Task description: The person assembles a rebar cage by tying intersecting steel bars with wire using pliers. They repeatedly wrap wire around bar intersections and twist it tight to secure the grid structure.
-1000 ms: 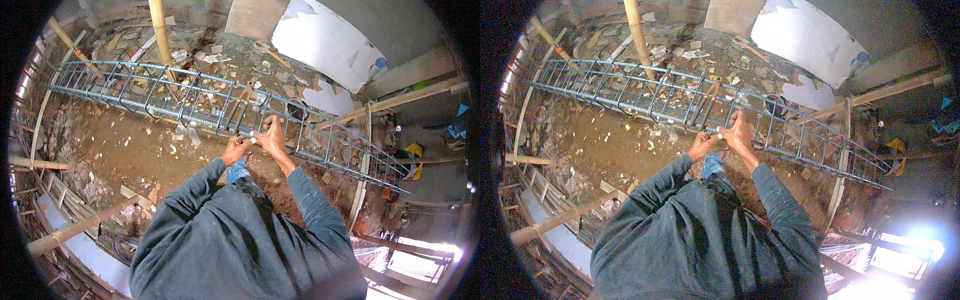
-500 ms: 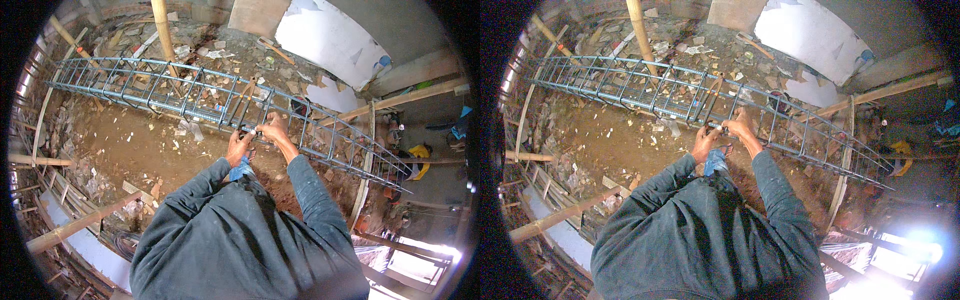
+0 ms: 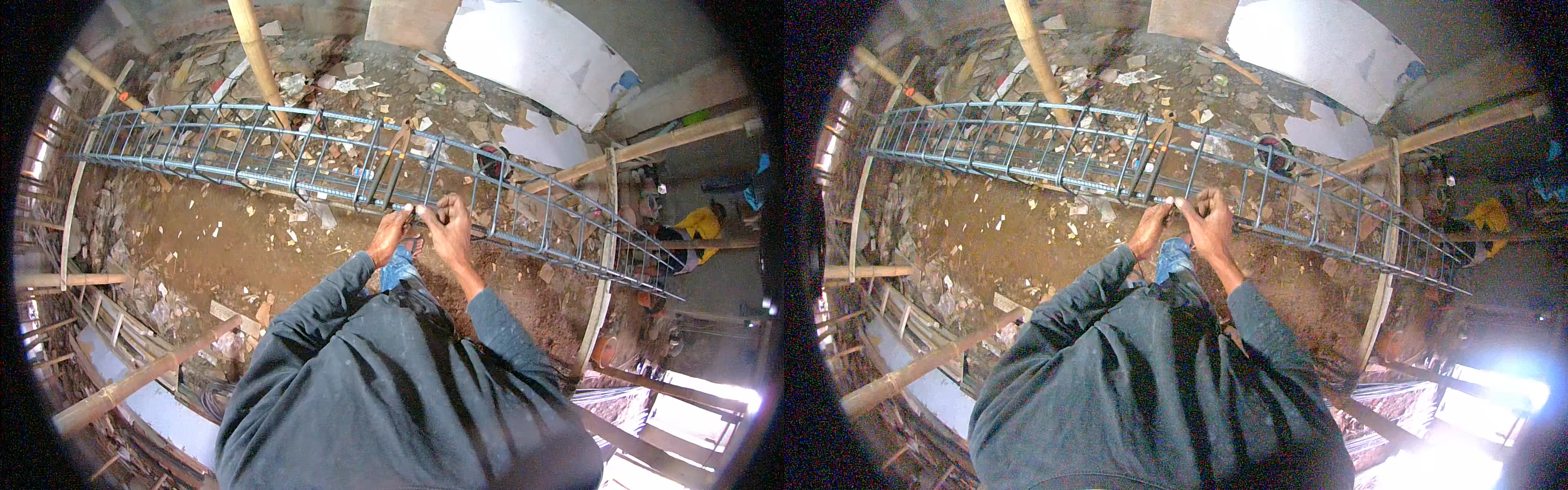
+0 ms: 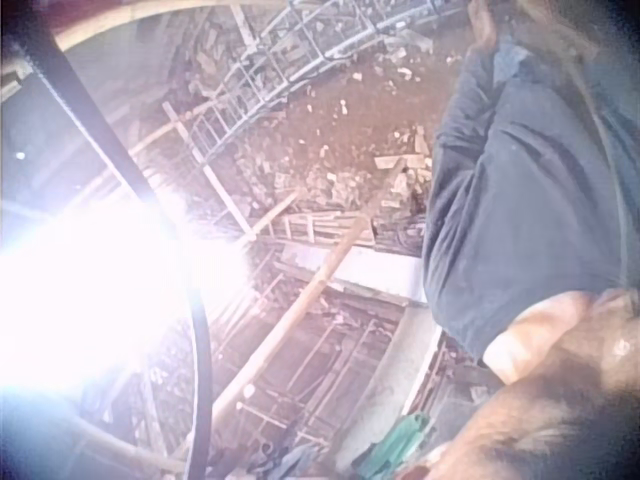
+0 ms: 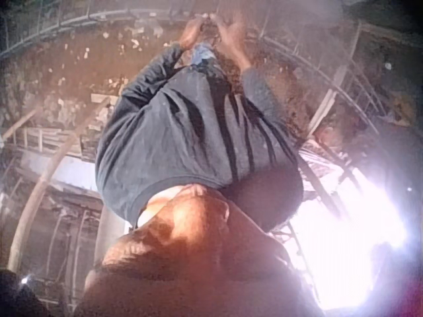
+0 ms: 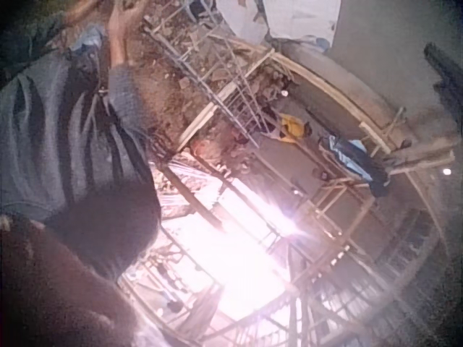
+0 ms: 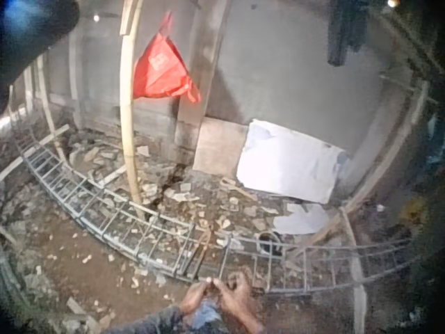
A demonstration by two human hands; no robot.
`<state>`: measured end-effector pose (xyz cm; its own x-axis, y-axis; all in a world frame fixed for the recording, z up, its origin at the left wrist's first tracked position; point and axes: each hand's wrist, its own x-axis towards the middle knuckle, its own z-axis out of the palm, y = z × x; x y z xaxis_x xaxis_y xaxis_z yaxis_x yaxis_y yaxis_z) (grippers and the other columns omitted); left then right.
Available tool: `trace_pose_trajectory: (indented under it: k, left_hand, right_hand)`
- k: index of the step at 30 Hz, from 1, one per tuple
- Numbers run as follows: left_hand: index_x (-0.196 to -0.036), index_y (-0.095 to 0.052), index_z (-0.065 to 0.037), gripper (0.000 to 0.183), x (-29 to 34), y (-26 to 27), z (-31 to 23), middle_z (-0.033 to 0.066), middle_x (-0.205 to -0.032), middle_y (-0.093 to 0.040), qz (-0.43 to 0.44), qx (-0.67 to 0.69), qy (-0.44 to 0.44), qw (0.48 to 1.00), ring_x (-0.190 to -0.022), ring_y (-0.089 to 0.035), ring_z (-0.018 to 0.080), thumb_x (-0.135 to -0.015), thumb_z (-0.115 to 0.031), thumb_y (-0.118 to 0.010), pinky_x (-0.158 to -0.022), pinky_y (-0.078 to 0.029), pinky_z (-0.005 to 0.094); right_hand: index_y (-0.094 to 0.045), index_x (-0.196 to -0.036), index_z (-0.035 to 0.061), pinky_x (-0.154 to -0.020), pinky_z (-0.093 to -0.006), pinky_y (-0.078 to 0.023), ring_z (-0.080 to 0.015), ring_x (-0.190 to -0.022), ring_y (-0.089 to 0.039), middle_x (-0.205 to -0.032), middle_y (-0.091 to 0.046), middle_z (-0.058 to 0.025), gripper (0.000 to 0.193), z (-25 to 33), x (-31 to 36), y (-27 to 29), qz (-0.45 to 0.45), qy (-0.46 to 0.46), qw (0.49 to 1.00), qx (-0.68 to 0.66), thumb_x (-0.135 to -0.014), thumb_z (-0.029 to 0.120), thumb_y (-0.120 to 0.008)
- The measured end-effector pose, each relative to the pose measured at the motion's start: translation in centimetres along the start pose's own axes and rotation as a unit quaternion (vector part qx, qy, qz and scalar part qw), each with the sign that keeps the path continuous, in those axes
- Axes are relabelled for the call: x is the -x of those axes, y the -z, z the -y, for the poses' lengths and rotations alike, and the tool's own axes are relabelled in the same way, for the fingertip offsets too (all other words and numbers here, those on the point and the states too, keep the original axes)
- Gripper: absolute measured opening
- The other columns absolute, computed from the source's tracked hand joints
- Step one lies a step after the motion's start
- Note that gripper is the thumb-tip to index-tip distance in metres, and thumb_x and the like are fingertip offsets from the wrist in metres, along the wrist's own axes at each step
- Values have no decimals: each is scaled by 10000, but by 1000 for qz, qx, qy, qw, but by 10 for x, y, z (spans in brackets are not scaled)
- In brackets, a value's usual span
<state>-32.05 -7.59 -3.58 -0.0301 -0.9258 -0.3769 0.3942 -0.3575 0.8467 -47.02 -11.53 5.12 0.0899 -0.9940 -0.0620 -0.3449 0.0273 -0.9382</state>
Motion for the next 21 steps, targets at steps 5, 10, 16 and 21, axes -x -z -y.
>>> trace_pose_trajectory:
  k: [5, 10, 16, 21]
  left_hand:
    - [-967, -653, -59, 549, 15, -13, -19, -17, -812, -514, -9, 20, 5, 1000, -697, -431, 128, -1108, -568, -502, -665, -446, 305]
    - [-982, -656, -71, 524, 10, -9, -20, -41, -773, -470, -18, -47, 33, 998, -660, -386, 103, -1119, -548, -489, -621, -313, 306]
    - [-850, -574, -126, 516, 4, -5, -8, -44, -746, -438, -18, -40, 26, 999, -688, -379, 101, -1111, -563, -490, -642, -317, 316]
    - [-902, -623, -123, 505, 6, -3, -12, -32, -779, -503, 2, -45, 28, 999, -690, -427, 117, -1110, -561, -482, -643, -356, 315]
  right_hand:
    - [-687, -1160, 52, -622, -279, -508, -90, -698, -611, -908, -693, -23, 247, -35, 59, -4, -21, -95, 994, -54, -1080, 283, -653]
    - [-692, -1205, 27, -822, -309, -520, -137, -880, -652, -1059, -717, -44, 290, -66, 46, -14, -108, -13, 994, -32, -1091, 285, -624]
    - [-752, -1098, 6, -758, -277, -497, -92, -839, -608, -940, -710, 2, 271, -74, 33, -19, -32, -128, 984, -121, -1034, 268, -727]
    - [-771, -1044, 21, -689, -265, -483, -68, -746, -593, -829, -698, 18, 202, -63, 30, -19, -33, -178, 972, -150, -1004, 216, -739]
